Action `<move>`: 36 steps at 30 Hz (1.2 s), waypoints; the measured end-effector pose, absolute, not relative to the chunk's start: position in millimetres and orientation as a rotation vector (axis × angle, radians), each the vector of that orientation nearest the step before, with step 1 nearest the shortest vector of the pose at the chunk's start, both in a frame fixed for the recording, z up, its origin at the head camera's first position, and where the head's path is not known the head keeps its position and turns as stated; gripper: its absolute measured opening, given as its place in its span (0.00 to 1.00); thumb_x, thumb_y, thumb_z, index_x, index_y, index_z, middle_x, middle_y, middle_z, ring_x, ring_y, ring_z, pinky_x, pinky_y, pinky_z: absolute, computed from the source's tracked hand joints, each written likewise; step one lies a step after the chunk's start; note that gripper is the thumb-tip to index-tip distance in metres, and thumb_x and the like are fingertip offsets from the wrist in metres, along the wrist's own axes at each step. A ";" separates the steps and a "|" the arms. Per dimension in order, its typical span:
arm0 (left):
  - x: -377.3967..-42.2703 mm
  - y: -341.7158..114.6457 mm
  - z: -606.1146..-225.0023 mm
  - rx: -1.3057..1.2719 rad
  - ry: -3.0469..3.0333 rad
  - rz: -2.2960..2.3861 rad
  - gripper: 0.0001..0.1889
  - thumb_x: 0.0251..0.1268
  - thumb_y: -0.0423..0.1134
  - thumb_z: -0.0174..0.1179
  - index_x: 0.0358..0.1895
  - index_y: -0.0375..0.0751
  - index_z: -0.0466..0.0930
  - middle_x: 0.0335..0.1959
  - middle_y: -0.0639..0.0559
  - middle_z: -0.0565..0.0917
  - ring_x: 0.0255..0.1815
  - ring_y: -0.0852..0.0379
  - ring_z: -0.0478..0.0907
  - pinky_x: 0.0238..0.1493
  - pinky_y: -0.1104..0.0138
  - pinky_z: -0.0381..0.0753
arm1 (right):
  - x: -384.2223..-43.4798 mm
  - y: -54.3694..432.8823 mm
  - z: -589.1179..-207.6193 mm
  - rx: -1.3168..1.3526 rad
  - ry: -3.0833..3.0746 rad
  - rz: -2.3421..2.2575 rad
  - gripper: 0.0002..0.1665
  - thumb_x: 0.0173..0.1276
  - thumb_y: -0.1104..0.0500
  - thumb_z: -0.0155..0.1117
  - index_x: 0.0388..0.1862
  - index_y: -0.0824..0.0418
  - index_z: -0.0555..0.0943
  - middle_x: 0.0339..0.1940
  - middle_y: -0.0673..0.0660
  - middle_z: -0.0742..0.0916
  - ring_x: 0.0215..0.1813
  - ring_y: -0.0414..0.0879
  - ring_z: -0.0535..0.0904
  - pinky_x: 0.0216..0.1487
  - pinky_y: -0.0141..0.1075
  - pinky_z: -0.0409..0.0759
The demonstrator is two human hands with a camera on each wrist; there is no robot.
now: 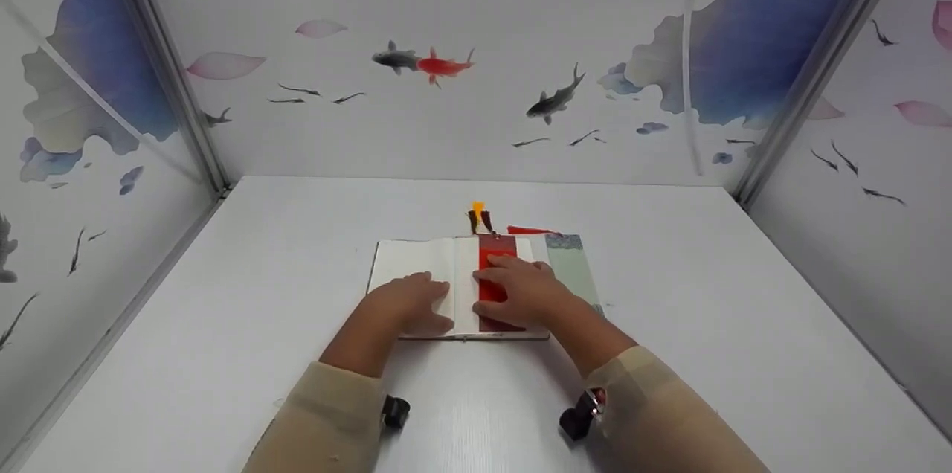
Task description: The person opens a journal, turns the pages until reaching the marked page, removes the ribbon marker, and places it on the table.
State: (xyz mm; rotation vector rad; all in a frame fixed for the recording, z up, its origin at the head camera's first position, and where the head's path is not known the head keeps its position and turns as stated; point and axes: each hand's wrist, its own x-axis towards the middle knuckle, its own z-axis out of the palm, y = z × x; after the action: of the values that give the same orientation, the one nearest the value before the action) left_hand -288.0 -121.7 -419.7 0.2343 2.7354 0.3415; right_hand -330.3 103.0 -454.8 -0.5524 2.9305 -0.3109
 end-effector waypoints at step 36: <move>-286.2 -121.2 -418.8 0.248 2.740 0.353 0.40 0.72 0.57 0.66 0.84 0.57 0.65 0.88 0.48 0.62 0.90 0.43 0.56 0.88 0.44 0.57 | -330.9 119.9 -452.5 -0.172 3.054 -0.449 0.44 0.67 0.38 0.77 0.78 0.49 0.76 0.80 0.58 0.76 0.77 0.60 0.73 0.64 0.56 0.88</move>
State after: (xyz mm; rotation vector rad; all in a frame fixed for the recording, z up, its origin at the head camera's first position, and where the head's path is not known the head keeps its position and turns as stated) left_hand -286.2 -121.2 -418.8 0.2483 2.7395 0.3532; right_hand -330.9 119.9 -452.5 -0.1718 3.0543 -0.4489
